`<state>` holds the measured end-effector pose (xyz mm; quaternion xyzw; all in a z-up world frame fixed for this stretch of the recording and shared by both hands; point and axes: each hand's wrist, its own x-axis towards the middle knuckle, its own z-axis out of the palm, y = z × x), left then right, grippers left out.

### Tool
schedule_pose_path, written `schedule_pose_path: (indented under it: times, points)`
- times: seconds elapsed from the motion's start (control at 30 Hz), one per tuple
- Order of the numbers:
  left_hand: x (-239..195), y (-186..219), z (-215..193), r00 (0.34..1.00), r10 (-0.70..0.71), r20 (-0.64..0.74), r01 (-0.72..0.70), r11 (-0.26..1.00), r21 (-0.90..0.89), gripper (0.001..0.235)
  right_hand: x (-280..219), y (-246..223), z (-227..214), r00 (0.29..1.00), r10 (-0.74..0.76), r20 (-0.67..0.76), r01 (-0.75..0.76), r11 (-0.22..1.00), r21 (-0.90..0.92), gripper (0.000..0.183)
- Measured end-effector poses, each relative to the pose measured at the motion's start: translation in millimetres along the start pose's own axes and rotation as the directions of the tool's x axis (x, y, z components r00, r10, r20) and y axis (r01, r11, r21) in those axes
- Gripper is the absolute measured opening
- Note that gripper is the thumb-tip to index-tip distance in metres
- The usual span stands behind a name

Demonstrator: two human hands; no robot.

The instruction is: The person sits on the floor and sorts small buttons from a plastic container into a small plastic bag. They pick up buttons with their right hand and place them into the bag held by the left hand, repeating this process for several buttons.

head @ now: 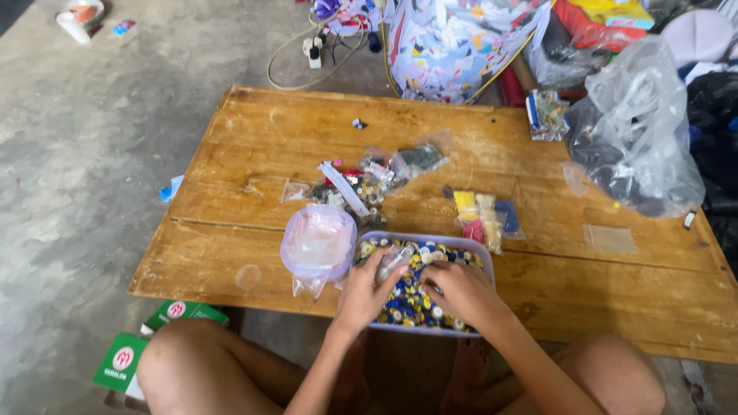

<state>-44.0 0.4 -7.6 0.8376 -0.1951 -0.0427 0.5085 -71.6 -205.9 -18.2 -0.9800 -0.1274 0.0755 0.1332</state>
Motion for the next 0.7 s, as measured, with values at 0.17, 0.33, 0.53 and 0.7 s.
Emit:
schedule_pose_path:
  times: [0.17,0.33,0.53,0.7]
  points:
    - [-2,2,-6,1.0,0.004,-0.017,-0.005,0.999,-0.034,0.038,12,-11,1,1.0,0.02,-0.017,-0.02,0.998,-0.053,0.014]
    - [7,-10,9,0.999,0.032,-0.016,-0.034,0.988,-0.152,0.041,7,-8,0,0.998,0.02,-0.052,-0.023,0.998,-0.051,0.022]
    - [24,-23,24,0.99,-0.087,0.111,0.141,0.662,-0.736,0.019,-7,6,16,0.98,-0.055,-0.19,0.034,0.993,-0.117,0.044]
    - [22,-17,22,0.954,-0.246,0.17,0.268,0.454,-0.85,0.031,-10,14,33,0.985,-0.043,-0.167,0.029,0.996,-0.086,0.041]
